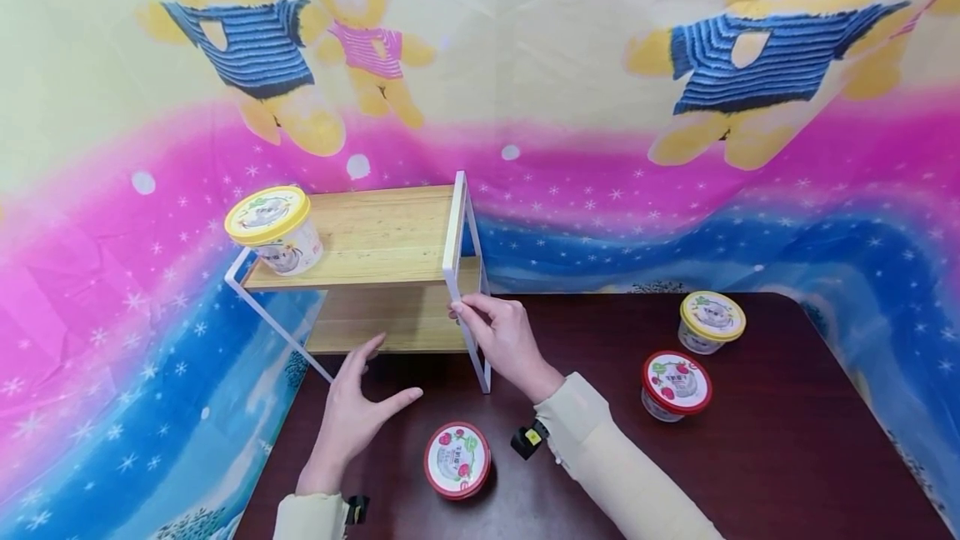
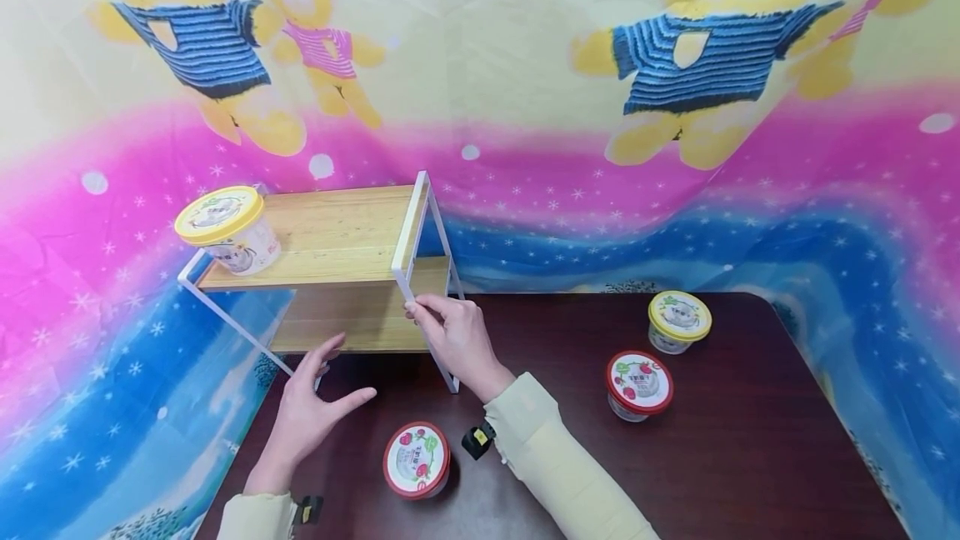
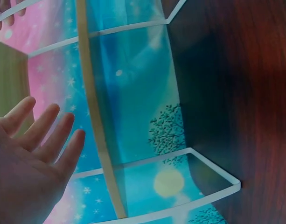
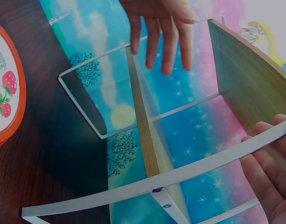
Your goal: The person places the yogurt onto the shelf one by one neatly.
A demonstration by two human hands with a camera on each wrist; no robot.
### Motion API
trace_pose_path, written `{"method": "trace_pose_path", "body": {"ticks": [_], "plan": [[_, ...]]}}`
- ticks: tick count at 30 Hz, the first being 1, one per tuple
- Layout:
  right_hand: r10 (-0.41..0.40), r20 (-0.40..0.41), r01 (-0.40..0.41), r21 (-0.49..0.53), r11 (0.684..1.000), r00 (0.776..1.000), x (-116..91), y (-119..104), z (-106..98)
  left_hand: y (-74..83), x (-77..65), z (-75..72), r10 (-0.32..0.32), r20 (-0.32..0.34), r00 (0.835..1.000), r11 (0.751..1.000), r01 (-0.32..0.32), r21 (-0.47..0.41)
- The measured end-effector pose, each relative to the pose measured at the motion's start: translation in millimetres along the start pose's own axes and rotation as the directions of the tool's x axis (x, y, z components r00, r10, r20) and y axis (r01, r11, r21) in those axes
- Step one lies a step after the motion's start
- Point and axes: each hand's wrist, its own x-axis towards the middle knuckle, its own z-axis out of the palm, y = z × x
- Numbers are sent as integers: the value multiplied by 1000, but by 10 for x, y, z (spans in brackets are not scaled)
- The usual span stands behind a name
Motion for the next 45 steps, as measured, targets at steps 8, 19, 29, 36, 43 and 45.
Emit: {"method": "trace_pose_path", "body": {"ticks": [8,19,29,36,43,45], "plan": [[1,6,-1,2,1000,1000,5,-6,0,2,-52,85,-45,88,995,999,45,2],[2,0,-2,4,1000,1000,-4,-8,-1,0,-97,212,-76,251,965,996,82,-15],[-7,2,8,-7,1000,1000,-6,0,-7,-12,-145,352,-26,354,935,997,52,-64],[-6,-1,6,-2,1000,1000,-4,2,-7,-13,-231,512,26,482,876,999,-4,-48],[25,3,-25,8,1000,1000,-3,6,1,-29,-332,669,25,553,833,999,-9,-32],[30,2,-30,8,1000,1000,-3,4,3,-28,-342,685,30,558,830,1000,-19,-24]]}}
